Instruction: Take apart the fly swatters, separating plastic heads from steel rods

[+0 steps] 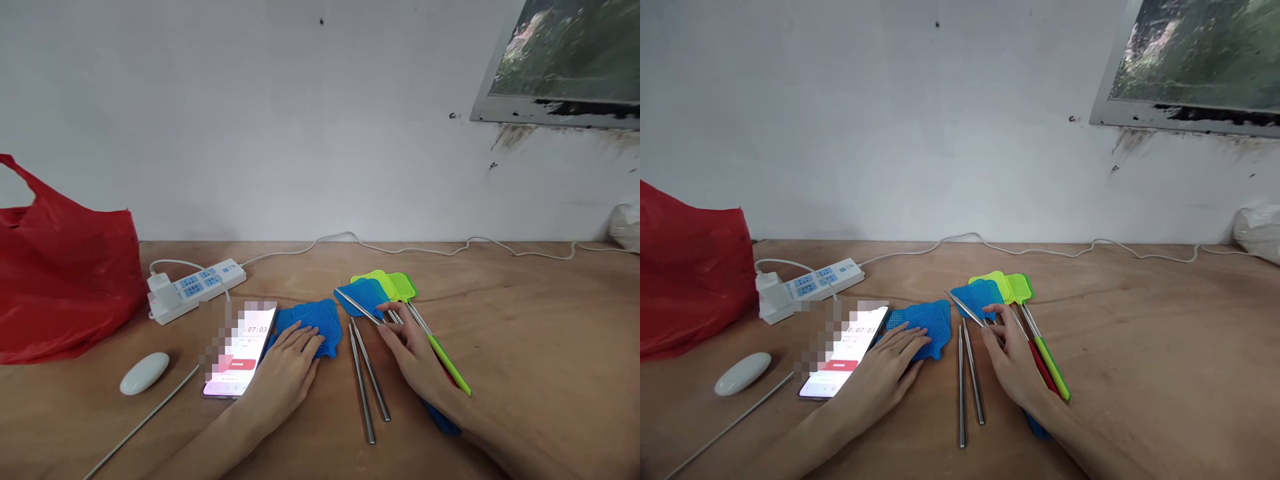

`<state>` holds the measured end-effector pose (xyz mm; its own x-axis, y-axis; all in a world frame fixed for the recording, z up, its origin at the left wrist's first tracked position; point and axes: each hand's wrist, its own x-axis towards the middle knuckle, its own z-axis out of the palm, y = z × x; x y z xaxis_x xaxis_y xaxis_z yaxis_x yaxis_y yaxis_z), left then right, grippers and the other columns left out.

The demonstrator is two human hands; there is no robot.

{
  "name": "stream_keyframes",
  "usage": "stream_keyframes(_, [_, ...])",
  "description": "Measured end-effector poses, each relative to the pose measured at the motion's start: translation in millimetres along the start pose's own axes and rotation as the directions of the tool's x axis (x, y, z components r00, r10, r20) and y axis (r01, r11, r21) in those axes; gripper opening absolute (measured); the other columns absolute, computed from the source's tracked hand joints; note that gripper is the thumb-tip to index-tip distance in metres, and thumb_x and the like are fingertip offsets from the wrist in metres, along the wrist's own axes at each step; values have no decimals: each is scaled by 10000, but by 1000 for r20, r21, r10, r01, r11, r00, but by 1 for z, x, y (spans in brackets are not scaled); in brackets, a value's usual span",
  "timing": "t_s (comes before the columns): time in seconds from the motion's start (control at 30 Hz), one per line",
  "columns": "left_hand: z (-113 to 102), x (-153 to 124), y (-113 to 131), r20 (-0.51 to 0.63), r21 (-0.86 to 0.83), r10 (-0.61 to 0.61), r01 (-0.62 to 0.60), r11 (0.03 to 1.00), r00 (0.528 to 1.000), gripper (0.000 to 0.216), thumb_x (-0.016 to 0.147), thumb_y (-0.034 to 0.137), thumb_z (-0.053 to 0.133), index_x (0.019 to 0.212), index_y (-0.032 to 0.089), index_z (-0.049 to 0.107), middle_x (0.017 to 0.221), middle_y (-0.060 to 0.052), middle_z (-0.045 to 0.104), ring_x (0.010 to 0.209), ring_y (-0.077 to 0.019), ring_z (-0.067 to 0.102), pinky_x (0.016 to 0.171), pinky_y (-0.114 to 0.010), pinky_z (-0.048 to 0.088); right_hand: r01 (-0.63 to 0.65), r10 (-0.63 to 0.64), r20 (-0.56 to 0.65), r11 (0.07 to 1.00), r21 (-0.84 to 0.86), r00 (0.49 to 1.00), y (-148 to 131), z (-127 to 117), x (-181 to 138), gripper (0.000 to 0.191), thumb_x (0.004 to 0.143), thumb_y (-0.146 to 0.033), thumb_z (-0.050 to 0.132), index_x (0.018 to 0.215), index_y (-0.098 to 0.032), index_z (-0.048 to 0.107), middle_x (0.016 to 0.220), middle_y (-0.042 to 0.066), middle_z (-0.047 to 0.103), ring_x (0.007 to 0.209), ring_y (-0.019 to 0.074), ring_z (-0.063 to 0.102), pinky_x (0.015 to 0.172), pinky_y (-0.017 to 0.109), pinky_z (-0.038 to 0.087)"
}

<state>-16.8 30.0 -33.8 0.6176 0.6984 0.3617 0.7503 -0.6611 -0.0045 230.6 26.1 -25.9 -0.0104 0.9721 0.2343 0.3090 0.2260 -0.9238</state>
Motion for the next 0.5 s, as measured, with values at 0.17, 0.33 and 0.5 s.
stream_keyframes(0.17, [-7, 2, 2, -9, -41, 74, -75, 996, 997, 337, 936, 43, 453, 1186, 166, 641, 1181, -107, 738, 1104, -275, 685, 1017, -503, 521, -25, 46, -67, 960, 278, 997, 1, -3, 3, 303, 908, -506, 619, 1049, -249, 543, 611, -95, 362, 488, 103, 263, 453, 231, 192])
stream_keyframes(0.33, [-16, 1, 3, 39, -146, 78, -71, 987, 996, 495, 841, 99, 524, 1329, 138, 597, 1454, -134, 573, 1336, -314, 538, 1119, -565, 423, -14, 61, -120, 935, 353, 991, 0, -5, 6, 307, 871, -500, 695, 944, -207, 640, 665, -39, 550, 481, 87, 360, 435, 231, 253])
stream_keyframes(0.5, [-20, -1, 4, 123, -190, 79, -55, 980, 989, 616, 784, 184, 586, 1395, 113, 558, 1473, -141, 550, 1367, -331, 505, 1162, -590, 357, -21, 87, -118, 881, 472, 989, 2, -5, 6, 302, 873, -498, 709, 924, -203, 680, 636, -34, 569, 467, 83, 376, 418, 223, 274])
